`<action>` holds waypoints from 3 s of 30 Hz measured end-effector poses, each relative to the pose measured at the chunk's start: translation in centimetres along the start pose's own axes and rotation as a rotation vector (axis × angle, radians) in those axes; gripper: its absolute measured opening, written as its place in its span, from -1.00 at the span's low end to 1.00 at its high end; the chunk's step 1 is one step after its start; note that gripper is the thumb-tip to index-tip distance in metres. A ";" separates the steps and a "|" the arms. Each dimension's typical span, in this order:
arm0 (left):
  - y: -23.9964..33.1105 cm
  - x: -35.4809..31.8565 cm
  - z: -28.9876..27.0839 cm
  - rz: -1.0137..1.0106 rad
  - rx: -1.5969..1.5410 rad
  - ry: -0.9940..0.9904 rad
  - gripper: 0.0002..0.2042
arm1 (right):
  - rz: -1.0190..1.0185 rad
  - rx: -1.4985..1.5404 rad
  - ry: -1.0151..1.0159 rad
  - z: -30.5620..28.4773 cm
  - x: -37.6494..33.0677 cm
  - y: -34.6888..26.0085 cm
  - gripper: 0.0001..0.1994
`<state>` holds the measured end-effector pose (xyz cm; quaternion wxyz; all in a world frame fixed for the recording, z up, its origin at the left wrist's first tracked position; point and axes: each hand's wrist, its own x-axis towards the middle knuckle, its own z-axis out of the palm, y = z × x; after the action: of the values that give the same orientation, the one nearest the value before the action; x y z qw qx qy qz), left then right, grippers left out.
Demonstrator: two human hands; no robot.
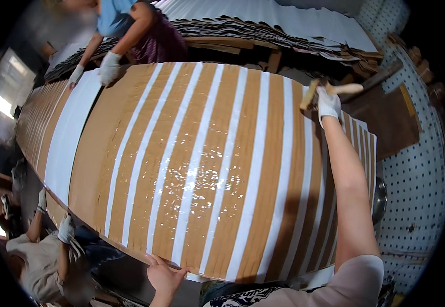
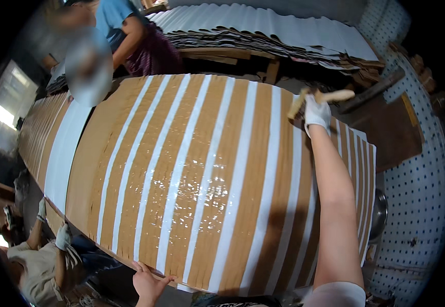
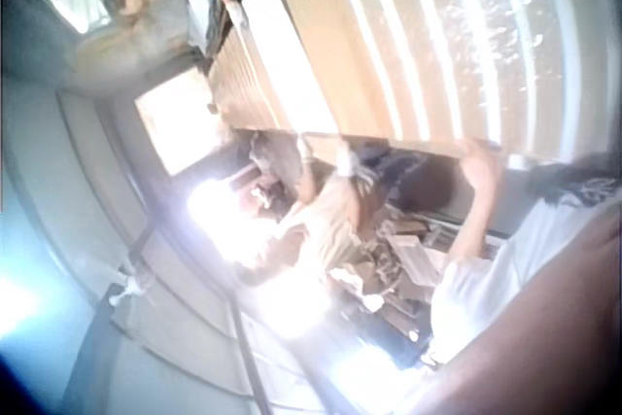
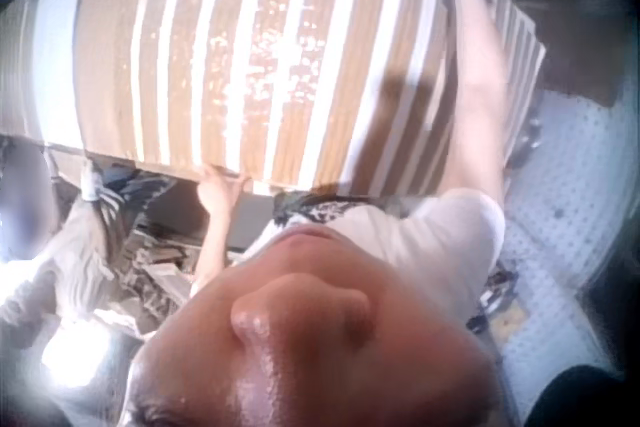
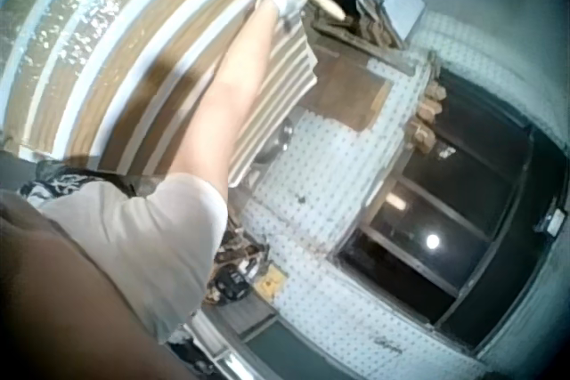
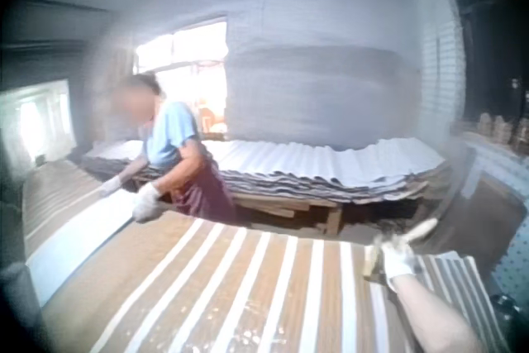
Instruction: The person repeatedly dips a brush into a metal bowl and applies a clear liquid to the surface of a large, striped wooden object. The person works methodically along the length of the object, smoothing the liquid into the wood grain.
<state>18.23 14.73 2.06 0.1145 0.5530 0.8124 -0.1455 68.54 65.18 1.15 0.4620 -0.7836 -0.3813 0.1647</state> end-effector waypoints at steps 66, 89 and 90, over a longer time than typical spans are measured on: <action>-0.7 -1.1 -0.6 0.081 -0.037 0.003 0.21 | -0.364 -0.124 -0.728 8.3 -51.0 -14.5 -0.55; -3.9 -2.5 1.4 0.242 -0.082 0.184 0.05 | -0.475 -0.181 -0.635 1.1 -60.0 -7.4 -0.48; -3.9 -2.3 2.0 0.253 -0.100 0.198 0.02 | -0.558 -0.206 -0.590 0.0 -58.3 -4.2 -0.47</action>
<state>15.50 10.69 1.45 0.0789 0.6559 0.7499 -0.0340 28.50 22.61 -0.79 0.2792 -0.6115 -0.7094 0.2117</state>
